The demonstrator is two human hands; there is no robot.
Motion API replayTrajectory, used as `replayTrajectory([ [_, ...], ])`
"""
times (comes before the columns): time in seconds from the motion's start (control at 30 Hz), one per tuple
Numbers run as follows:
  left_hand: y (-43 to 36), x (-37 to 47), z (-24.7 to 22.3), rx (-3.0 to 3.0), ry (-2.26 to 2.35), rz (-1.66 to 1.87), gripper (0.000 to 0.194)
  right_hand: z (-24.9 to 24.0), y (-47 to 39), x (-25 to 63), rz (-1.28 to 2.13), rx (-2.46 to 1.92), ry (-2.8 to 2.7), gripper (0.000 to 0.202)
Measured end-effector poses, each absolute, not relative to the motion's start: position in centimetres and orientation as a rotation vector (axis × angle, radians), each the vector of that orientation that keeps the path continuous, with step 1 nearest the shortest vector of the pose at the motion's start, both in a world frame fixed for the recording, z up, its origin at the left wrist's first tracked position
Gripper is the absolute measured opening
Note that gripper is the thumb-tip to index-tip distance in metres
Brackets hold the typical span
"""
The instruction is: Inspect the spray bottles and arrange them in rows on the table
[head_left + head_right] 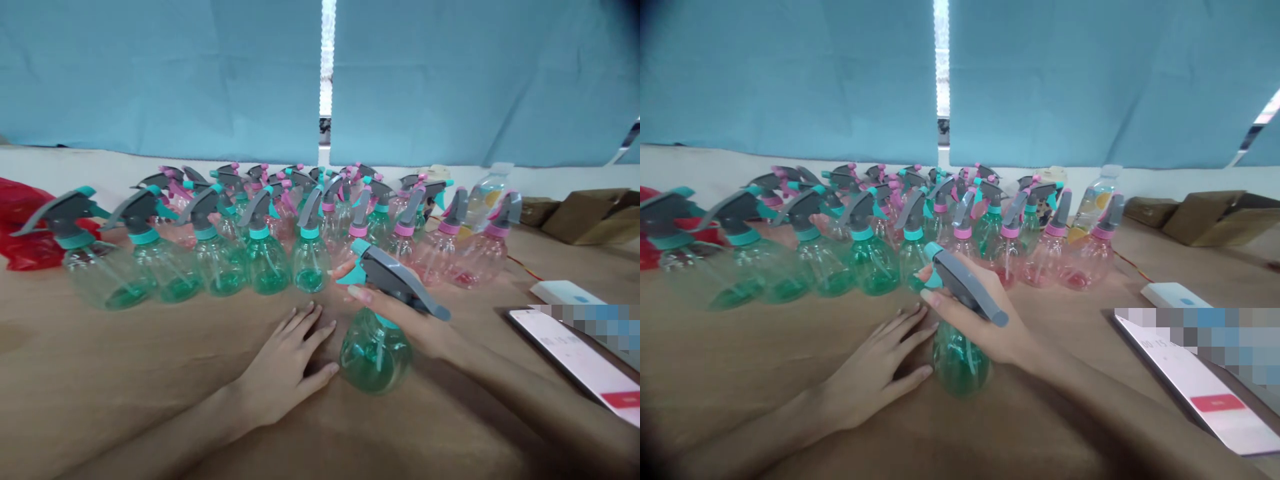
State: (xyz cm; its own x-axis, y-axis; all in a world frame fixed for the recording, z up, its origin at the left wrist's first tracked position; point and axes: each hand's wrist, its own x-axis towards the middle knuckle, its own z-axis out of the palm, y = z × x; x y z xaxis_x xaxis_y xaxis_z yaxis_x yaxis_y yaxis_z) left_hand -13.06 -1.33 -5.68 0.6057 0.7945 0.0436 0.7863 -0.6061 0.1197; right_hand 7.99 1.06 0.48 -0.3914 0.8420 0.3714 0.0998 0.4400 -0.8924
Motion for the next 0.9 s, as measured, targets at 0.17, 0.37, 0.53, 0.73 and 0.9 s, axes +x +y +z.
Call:
replayTrajectory([
  [0.17,-1.37,-13.06,-5.68,2.724,1.354,0.131,0.06,0.47,1.18,7.99,1.014,-0.804,-1.812,0.017],
  [0.37,-1.44,-13.1,-5.73,2.732,1.353,0.145,0.058,0.17,1.17,8.05,1.024,-0.8,-1.804,0.019],
  [0.53,-1.39,-13.13,-5.79,2.724,1.351,0.164,0.058,0.47,0.94,8.01,1.042,-0.823,-1.803,0.018],
  [0.73,-1.42,-13.17,-5.85,2.728,1.339,0.174,0.058,0.16,1.12,7.94,1.063,-0.82,-1.79,0.02],
  [0.9,-1.42,-13.12,-5.75,2.707,1.34,0.168,0.059,0.18,1.12,7.92,1.088,-0.824,-1.771,0.02],
])
